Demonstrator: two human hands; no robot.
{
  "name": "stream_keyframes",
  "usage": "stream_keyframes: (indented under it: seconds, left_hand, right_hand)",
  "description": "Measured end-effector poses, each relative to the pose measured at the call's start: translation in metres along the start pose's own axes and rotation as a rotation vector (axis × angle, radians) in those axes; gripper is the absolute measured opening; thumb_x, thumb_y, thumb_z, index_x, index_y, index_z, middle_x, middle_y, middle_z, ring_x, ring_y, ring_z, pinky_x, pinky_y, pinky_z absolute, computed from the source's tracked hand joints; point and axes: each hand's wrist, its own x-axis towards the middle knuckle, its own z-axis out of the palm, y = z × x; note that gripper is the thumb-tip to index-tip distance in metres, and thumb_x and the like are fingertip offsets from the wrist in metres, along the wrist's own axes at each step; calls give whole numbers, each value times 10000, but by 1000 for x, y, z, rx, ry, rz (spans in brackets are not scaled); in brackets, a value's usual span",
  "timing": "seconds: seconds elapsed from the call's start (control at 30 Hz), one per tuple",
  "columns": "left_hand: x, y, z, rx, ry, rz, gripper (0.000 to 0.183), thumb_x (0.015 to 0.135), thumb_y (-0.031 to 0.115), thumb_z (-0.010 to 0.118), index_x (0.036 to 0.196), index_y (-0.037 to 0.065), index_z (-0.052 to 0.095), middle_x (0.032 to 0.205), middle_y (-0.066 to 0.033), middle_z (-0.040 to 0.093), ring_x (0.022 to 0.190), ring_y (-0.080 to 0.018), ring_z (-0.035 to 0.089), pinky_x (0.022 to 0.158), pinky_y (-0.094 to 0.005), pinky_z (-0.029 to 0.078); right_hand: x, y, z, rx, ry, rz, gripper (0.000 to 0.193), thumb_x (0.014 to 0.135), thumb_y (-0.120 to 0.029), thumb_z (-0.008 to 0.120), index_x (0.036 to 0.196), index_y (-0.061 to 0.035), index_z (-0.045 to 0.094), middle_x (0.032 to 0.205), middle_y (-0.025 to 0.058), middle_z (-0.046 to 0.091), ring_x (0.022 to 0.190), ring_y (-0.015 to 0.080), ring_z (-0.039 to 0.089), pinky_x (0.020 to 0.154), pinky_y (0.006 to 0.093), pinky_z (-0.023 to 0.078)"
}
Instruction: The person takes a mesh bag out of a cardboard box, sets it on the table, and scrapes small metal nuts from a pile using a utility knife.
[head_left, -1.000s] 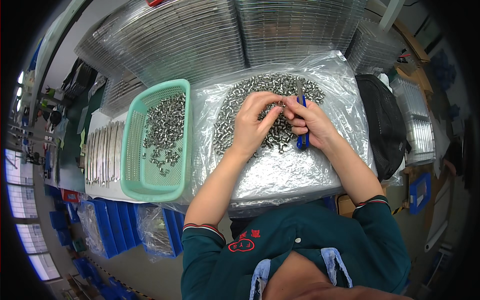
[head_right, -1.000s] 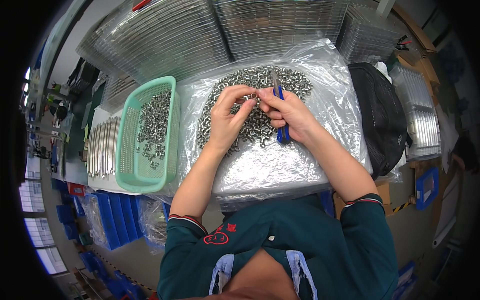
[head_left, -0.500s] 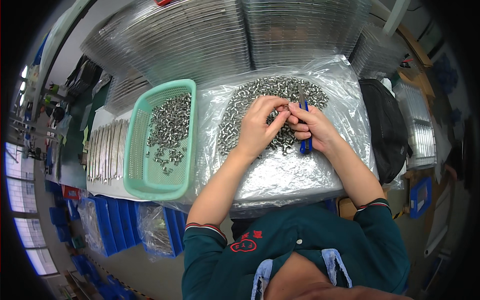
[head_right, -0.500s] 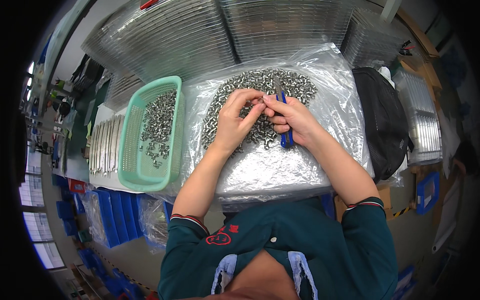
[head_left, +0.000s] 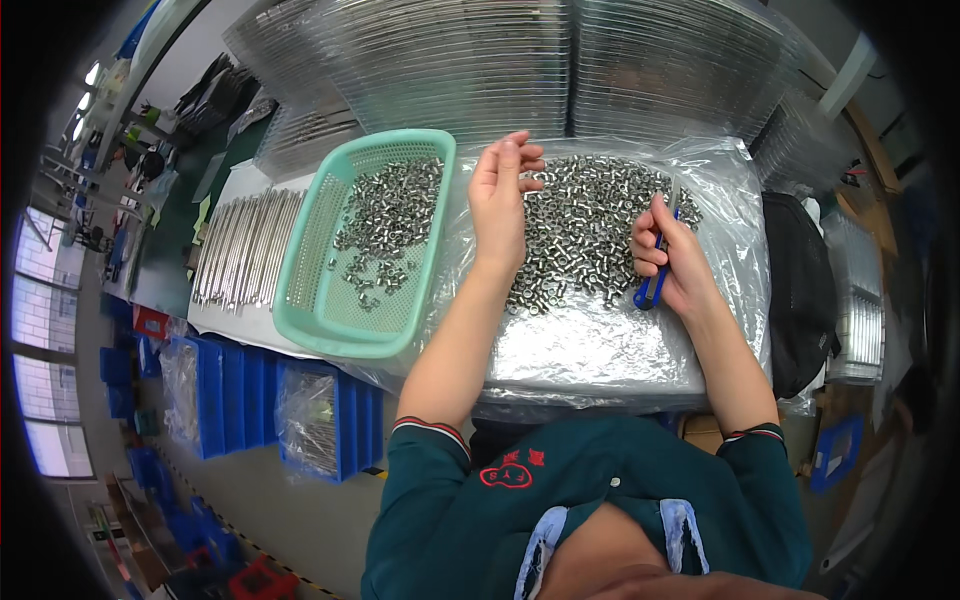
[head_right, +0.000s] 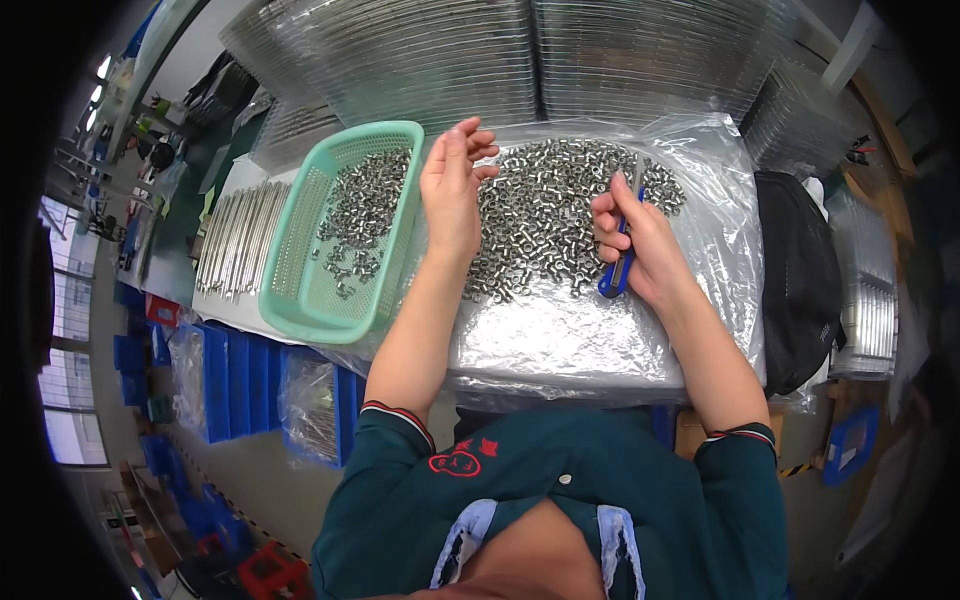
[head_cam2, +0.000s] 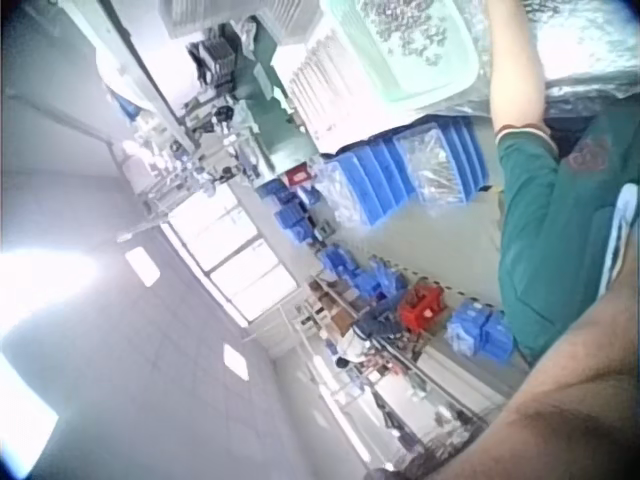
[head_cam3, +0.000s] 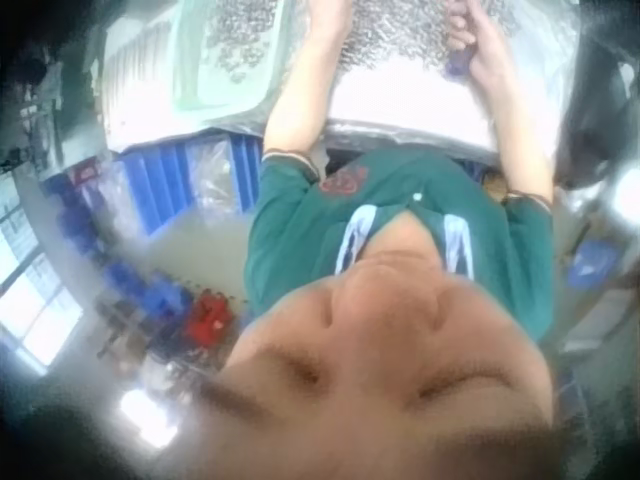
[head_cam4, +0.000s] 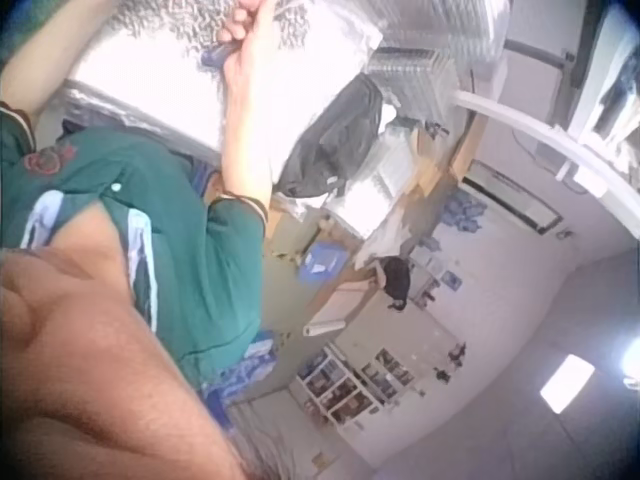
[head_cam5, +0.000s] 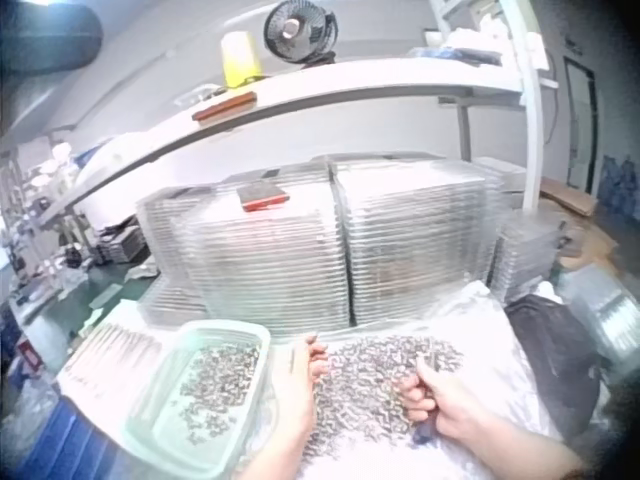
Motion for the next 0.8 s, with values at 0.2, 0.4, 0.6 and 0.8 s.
stream_keyframes:
  seconds: [0.2,0.4,0.6,0.8]
  left_hand:
    - [-7,-19,-2,1074,-340,363,99,764,141,602,843,85,624,928,-63,578,945,-246,496,777,-340,406]
    - [-11,-26,-3,1253,-441,373,118,743,154,633,844,93,630,1006,-59,562,1026,-259,466,872,-361,364]
    - [-12,-10,-5,1273,-523,291,180,698,179,665,848,101,604,983,-56,531,1052,-258,438,903,-401,312]
    - [-16,-14,-12,1407,-695,269,189,722,169,646,888,91,599,1055,-61,540,1113,-262,417,926,-398,303]
  right_hand:
    - [2,-3,6,70,55,-64,382,913,-378,414,615,-141,398,537,-54,336,429,17,308,381,159,312]
    - [2,-4,-2,83,34,-67,331,893,-334,473,643,-121,429,557,-39,382,446,22,329,390,169,302]
    - [2,-5,-8,116,4,-79,315,864,-336,530,663,-105,455,576,-23,425,453,28,348,405,172,299]
    - [2,-5,-3,50,17,-42,314,856,-340,544,669,-96,480,590,-27,439,449,13,353,376,148,290]
